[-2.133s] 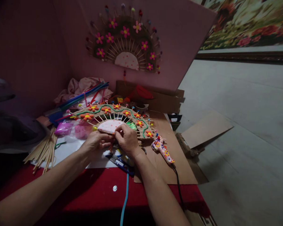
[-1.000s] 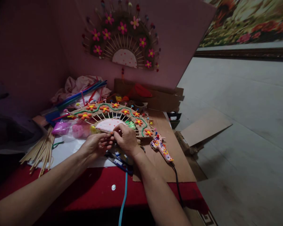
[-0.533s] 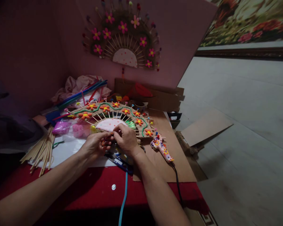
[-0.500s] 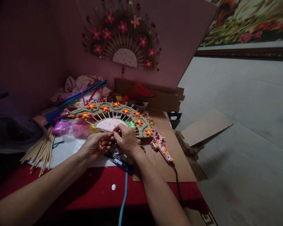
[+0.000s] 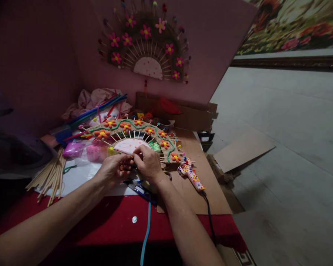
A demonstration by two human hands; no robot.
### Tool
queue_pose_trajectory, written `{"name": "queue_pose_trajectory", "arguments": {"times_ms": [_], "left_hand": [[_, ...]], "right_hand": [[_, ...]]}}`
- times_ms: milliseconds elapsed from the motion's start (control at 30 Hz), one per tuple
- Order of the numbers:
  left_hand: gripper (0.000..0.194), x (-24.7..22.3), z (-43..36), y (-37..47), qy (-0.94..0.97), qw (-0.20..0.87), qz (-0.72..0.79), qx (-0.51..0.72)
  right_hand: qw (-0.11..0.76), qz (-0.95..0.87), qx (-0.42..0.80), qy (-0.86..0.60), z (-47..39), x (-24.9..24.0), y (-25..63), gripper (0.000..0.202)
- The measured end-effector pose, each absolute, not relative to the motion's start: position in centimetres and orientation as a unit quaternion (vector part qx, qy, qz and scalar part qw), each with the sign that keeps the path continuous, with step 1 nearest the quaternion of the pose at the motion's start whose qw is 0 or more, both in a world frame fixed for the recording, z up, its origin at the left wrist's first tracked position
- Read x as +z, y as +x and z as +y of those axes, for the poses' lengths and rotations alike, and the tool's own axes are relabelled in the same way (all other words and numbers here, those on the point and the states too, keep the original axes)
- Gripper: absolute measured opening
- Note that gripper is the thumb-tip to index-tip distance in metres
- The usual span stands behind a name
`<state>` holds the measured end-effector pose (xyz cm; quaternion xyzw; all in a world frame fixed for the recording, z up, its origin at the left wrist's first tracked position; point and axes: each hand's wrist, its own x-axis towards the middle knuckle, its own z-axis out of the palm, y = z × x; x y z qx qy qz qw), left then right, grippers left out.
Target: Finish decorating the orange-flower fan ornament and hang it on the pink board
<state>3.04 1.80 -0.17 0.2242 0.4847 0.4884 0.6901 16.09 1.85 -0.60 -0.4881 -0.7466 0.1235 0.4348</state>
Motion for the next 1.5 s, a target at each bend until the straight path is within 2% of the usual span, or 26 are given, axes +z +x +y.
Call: {"name": "queue_pose_trajectory", "arguments": {"times_ms": [567, 833, 1233, 1400, 1500], "left_hand": [[0.005, 0.0, 1.8, 2.9, 0.231, 0.689, 0.501, 0.470], [0.007, 0.1, 1.7, 2.8, 0.230, 0.688, 0.502, 0.470], [0.016, -0.7, 1.7, 2.6, 0.302, 0.666, 0.488, 0.477], [0.030, 0.3, 1.4, 2.5, 0.318, 0.651, 0.491, 0.483], [0.022, 0.9, 1.4, 2.3, 0.300, 0.658, 0.493, 0.485]], "right_hand": [[0.401, -0.763, 0.063, -0.503, 2.3, -1.1, 15.8, 0.007], [0.422, -0.753, 0.100, -0.495, 2.2, -0.8, 16.1, 0.007], [0.451, -0.740, 0.115, -0.486, 2.0, -0.7, 16.3, 0.007], [0.450, -0.740, 0.110, -0.488, 1.9, -0.6, 16.4, 0.008], [0.452, -0.739, 0.112, -0.487, 1.9, -0.5, 16.4, 0.008]]}}
